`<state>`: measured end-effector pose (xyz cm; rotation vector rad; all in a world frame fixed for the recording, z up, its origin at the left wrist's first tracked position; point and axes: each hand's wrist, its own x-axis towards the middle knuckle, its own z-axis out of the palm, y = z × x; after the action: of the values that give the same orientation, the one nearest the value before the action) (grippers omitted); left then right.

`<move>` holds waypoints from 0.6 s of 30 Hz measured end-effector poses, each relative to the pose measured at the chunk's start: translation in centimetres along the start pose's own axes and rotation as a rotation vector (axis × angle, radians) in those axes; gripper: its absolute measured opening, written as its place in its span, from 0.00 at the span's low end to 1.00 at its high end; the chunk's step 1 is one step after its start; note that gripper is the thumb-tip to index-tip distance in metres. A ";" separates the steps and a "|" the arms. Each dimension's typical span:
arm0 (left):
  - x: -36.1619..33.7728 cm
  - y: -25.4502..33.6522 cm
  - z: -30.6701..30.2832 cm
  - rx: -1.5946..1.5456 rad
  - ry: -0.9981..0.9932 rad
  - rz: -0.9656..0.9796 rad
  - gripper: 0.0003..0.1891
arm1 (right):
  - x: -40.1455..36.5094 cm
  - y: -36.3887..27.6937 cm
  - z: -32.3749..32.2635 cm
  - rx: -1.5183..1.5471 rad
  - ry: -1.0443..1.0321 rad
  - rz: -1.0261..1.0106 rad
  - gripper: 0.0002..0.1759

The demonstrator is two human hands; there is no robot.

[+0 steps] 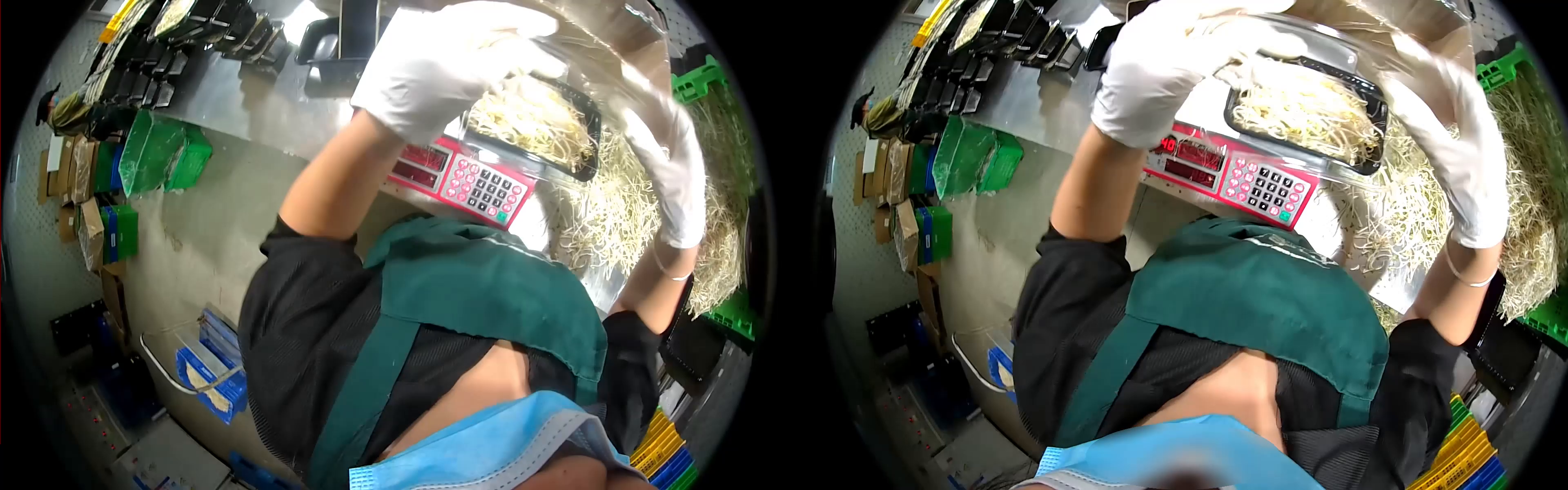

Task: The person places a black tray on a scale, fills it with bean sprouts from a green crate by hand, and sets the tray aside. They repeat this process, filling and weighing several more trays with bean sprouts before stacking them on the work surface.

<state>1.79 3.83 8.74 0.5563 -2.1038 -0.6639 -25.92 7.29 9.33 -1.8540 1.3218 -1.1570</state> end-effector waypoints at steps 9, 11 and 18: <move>3.5 -6.0 7.7 0.245 -0.175 0.004 0.20 | -3.9 13.6 1.3 0.452 0.298 0.485 0.17; 2.3 -6.7 7.5 0.429 0.081 0.057 0.18 | -1.8 13.5 2.8 0.198 0.330 0.416 0.17; -0.1 -10.1 6.1 0.773 -0.073 -0.550 0.14 | 0.5 12.2 5.4 -0.236 0.302 0.238 0.19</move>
<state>-1.69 -2.28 -0.81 1.5909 -2.2491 -0.1188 -26.37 2.52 -3.14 -1.6625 1.8641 -1.2292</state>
